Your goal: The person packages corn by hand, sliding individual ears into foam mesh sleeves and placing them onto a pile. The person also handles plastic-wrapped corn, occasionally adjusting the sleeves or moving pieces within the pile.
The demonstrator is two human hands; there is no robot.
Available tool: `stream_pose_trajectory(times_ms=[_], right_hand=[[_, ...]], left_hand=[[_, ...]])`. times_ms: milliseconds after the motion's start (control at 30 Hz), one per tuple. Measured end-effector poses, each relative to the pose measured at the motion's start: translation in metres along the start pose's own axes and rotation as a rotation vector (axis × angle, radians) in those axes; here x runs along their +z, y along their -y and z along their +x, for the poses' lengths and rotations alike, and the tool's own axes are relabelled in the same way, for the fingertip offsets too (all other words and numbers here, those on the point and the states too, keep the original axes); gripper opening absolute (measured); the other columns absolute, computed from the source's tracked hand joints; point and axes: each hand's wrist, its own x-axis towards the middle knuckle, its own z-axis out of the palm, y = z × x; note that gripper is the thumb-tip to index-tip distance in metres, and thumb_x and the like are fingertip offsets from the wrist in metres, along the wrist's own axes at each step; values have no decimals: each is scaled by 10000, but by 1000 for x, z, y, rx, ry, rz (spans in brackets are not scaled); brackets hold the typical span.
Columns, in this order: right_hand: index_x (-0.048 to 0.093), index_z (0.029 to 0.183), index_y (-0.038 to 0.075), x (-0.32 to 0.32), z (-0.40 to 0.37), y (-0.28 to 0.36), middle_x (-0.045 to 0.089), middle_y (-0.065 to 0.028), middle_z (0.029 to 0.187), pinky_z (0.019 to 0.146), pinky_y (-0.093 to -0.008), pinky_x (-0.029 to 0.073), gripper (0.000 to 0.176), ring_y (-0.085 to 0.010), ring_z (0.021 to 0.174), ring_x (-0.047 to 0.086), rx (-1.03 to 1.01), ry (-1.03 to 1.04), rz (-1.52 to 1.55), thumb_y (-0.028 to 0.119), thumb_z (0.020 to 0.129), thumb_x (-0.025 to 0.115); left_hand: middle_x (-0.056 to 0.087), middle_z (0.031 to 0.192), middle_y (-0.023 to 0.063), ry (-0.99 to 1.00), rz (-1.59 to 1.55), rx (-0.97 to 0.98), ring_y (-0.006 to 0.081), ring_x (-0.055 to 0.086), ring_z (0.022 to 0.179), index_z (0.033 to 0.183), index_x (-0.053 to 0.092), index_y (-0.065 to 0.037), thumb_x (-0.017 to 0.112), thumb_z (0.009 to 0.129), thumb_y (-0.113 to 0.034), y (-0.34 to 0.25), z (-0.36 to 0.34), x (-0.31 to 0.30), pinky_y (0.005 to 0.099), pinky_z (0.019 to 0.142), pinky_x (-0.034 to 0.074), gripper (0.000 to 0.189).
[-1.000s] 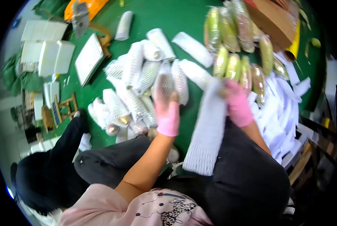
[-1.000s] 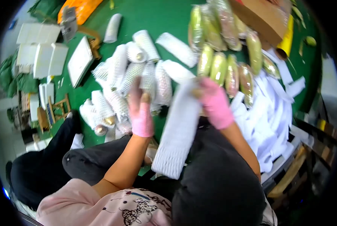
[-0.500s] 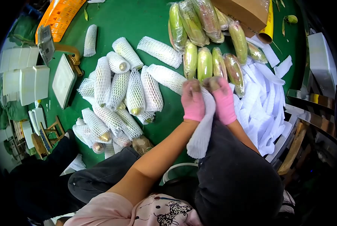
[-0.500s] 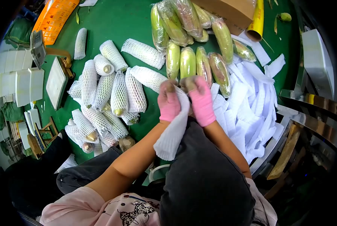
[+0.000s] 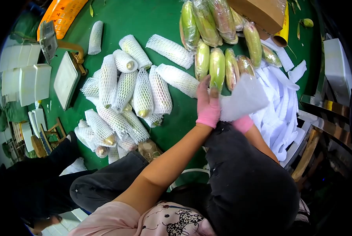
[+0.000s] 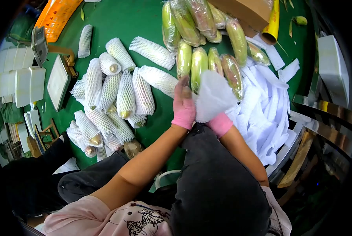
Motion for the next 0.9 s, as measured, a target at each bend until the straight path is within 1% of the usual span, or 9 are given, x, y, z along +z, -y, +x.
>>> stream_pose_trajectory(times_ms=[100, 167, 267, 333, 433, 533, 600, 733, 900], right_hand=[[516, 1092, 37, 16, -3, -6, 579, -41, 1010, 753, -276, 471, 189, -107, 886, 560, -205, -231, -179, 172, 959, 527], [527, 1047, 46, 10, 5, -22, 575, -35, 976, 742, -271, 468, 161, -112, 856, 557, -267, -319, 135, 186, 968, 509], [552, 1021, 57, 4, 6, -33, 588, -45, 946, 744, -279, 473, 171, -155, 827, 579, -430, -141, 713, 203, 978, 474], [575, 1078, 40, 12, -15, 33, 624, -82, 995, 784, -291, 491, 244, -199, 884, 617, -184, -558, -1201, 220, 983, 441], [598, 1113, 39, -4, -13, 49, 659, -94, 1034, 823, -307, 515, 273, -205, 906, 645, 63, -289, -79, 240, 961, 493], [658, 1072, 113, -57, 36, 33, 695, -101, 952, 755, -371, 533, 288, -269, 836, 663, -394, 339, -1698, 306, 868, 595], [658, 1053, 127, -55, 59, 42, 684, -137, 921, 747, -386, 521, 296, -313, 852, 652, -83, -252, -1394, 303, 819, 618], [687, 977, 105, -27, 131, 69, 672, -175, 987, 820, -429, 502, 259, -350, 932, 636, -392, -475, -1395, 291, 842, 566], [672, 1018, 79, -51, 206, 58, 642, -193, 1069, 854, -429, 480, 278, -368, 1011, 601, -187, -99, -1516, 253, 868, 516]], left_hand=[[586, 1125, 214, 168, 116, -371, 320, 589, 1052, 1232, 516, -72, 591, 866, -470, 1, 1, 6, 369, 932, 436, 545], [636, 981, 185, 302, 415, -334, 290, 632, 906, 1080, 575, -47, 659, 825, -412, -20, -4, 3, 340, 815, 469, 453], [641, 944, 175, 319, 89, -325, 261, 629, 847, 1015, 597, -6, 680, 814, -387, -20, -7, 12, 325, 787, 467, 439], [642, 957, 166, 411, 55, -435, 246, 627, 866, 1064, 597, 12, 676, 834, -370, -66, 9, 3, 297, 799, 464, 453], [635, 1030, 172, 257, -777, -814, 288, 633, 931, 1261, 464, -7, 626, 893, -342, -46, 42, -14, 378, 795, 521, 523], [628, 1067, 140, 485, -892, -999, 267, 650, 926, 1290, 441, -42, 579, 936, -281, -35, 70, -39, 421, 840, 539, 448], [629, 1085, 127, 585, -806, -1031, 262, 644, 956, 1293, 447, -59, 568, 934, -230, -17, 54, -38, 396, 848, 534, 416], [629, 1103, 107, 449, -696, -925, 237, 617, 1003, 1292, 467, -75, 534, 922, -155, 53, 38, -15, 340, 861, 507, 385], [621, 1079, 105, 11, -287, -796, 202, 601, 950, 1271, 481, -42, 491, 928, -131, 26, 65, 12, 310, 828, 478, 355]])
